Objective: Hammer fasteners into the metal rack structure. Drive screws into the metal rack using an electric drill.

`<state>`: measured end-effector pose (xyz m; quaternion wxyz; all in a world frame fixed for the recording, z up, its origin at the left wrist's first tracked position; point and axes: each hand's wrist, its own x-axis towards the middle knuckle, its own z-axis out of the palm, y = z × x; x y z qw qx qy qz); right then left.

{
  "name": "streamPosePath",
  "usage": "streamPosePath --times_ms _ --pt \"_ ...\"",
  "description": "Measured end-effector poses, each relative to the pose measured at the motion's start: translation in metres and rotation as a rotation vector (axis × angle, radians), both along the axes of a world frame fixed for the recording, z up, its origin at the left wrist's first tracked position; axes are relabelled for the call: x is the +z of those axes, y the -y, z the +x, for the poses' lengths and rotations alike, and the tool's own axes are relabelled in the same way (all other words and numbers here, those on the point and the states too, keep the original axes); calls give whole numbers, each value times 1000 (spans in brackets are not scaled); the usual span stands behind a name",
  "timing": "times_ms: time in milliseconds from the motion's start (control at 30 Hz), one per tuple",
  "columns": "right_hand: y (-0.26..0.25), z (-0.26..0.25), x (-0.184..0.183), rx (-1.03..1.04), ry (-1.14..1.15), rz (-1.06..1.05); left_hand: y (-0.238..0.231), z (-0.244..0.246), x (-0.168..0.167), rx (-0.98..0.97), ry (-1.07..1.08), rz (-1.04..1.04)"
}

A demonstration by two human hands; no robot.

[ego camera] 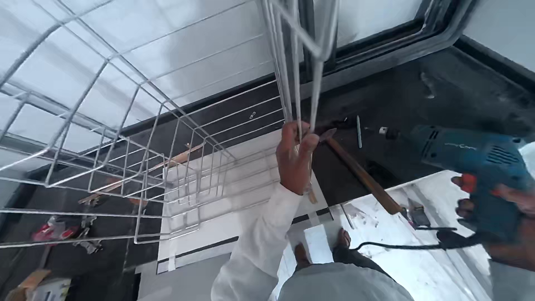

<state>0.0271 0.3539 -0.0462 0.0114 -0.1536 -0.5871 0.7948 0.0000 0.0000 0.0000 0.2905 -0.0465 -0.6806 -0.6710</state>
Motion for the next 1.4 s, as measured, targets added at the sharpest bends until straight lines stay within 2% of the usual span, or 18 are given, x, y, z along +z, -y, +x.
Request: streamPosePath --times_ms 100,200,333,400,467,567,667,767,833,900,1000,1067,1167,1300,1400 --pt "-18 -46 -50 -13 -28 -137 -15 -4 -8 134 -85 -40" --pt "-32 -80 -87 -24 -33 -178 -20 -15 -6 214 -168 -26" --pt "-35 -109 -107 -41 -40 -149 -19 -21 3 212 -201 66" --pt "-37 -114 -106 -60 -39 30 -17 -19 2 204 -193 49" --pt "-45 -118 -104 -92 -51 309 -15 -19 1 180 -188 15" --pt "-62 -124 -100 -33 18 712 -13 -20 2 167 -166 12" --pt "-76 -124 -103 8 81 1015 -12 -20 2 172 -147 3" --pt "-54 -103 -82 -12 -107 1231 -13 -21 2 165 -151 16" --pt "-8 -81 -56 111 -346 1249 -13 -21 2 152 -148 31" --pt "45 -61 -52 361 -410 1263 -11 -21 3 119 -152 34" --pt "103 -53 -65 662 -258 1331 -9 -22 0 97 -176 20" --pt "114 -65 -58 760 -63 1360 -8 -23 1 98 -191 15" --pt "99 -75 -51 766 79 1218 -8 -23 0 87 -203 24" --pt "80 -38 -52 637 -11 1053 -7 -23 0 79 -205 35" --pt "87 -33 -58 540 -160 983 -8 -23 0 64 -213 33"
